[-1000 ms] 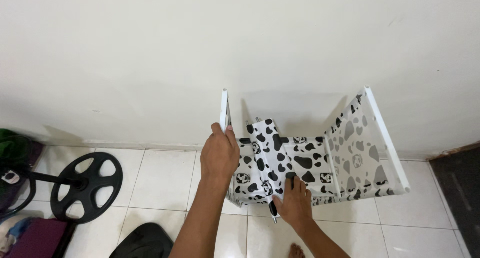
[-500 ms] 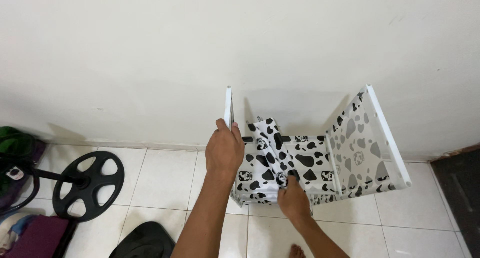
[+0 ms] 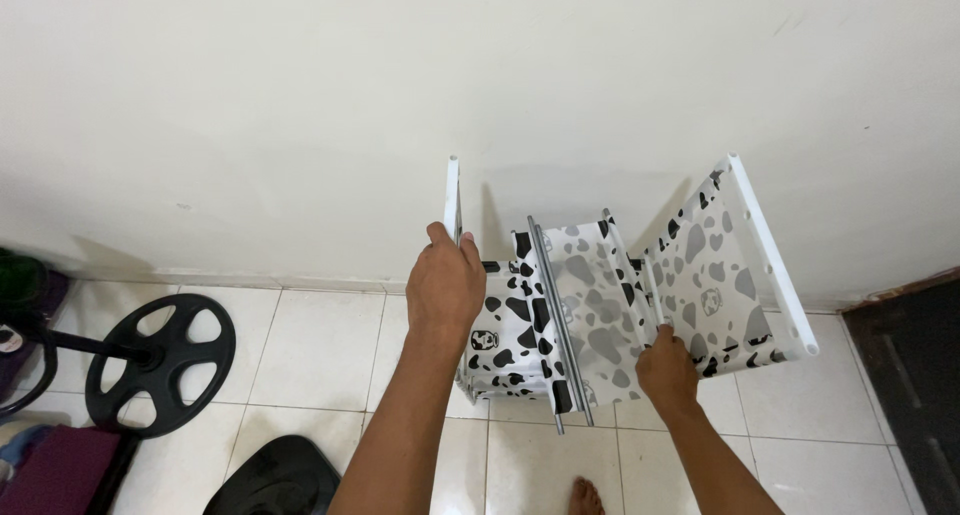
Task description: The person assembles a small fabric-covered storage unit by inserting metal rods into the fabric sleeves and connecting the frame pieces. They then move the unit to a table and continue inserting rods into additional fabric panels.
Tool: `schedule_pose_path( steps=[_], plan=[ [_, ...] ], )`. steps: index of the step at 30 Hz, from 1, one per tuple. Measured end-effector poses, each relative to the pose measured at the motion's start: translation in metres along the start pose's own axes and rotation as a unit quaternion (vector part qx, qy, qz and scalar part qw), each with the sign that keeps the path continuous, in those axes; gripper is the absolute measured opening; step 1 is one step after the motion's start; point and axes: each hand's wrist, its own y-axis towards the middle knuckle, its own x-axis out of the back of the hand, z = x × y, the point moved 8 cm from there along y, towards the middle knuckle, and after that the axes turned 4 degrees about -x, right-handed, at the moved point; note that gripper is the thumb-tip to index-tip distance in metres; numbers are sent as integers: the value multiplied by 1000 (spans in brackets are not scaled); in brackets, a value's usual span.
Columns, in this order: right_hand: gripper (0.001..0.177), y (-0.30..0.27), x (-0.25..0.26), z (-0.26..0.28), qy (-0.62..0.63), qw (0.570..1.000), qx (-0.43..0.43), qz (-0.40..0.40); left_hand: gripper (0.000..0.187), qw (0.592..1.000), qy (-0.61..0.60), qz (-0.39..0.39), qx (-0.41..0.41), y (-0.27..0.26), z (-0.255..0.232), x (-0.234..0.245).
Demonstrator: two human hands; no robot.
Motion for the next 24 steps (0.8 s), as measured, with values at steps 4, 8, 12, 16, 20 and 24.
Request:
schedule_pose_path(
  steps=[4, 8, 12, 16, 20, 24],
  plan=[
    [51, -30, -2, 32, -35, 977, 128, -168, 37, 1000, 0, -10, -1, -2, -4, 5],
    [31, -43, -39, 71, 5, 987, 149, -61, 41, 999, -30, 3, 22, -3, -3, 6],
    [29, -47, -62, 94, 23, 991, 135, 4, 47, 999, -45, -6, 29, -2, -3, 10],
    [32, -33, -91, 95, 56, 994, 82, 46, 52, 997, -67, -6, 38, -1, -1, 10],
    [27, -10, -127, 79, 103, 991, 36, 82, 54, 995, -89, -28, 31, -1, 1, 12],
    [28, 1, -123, 74, 163, 984, 39, 66, 51, 990, -132, -44, 24, 3, 5, 11]
  ],
)
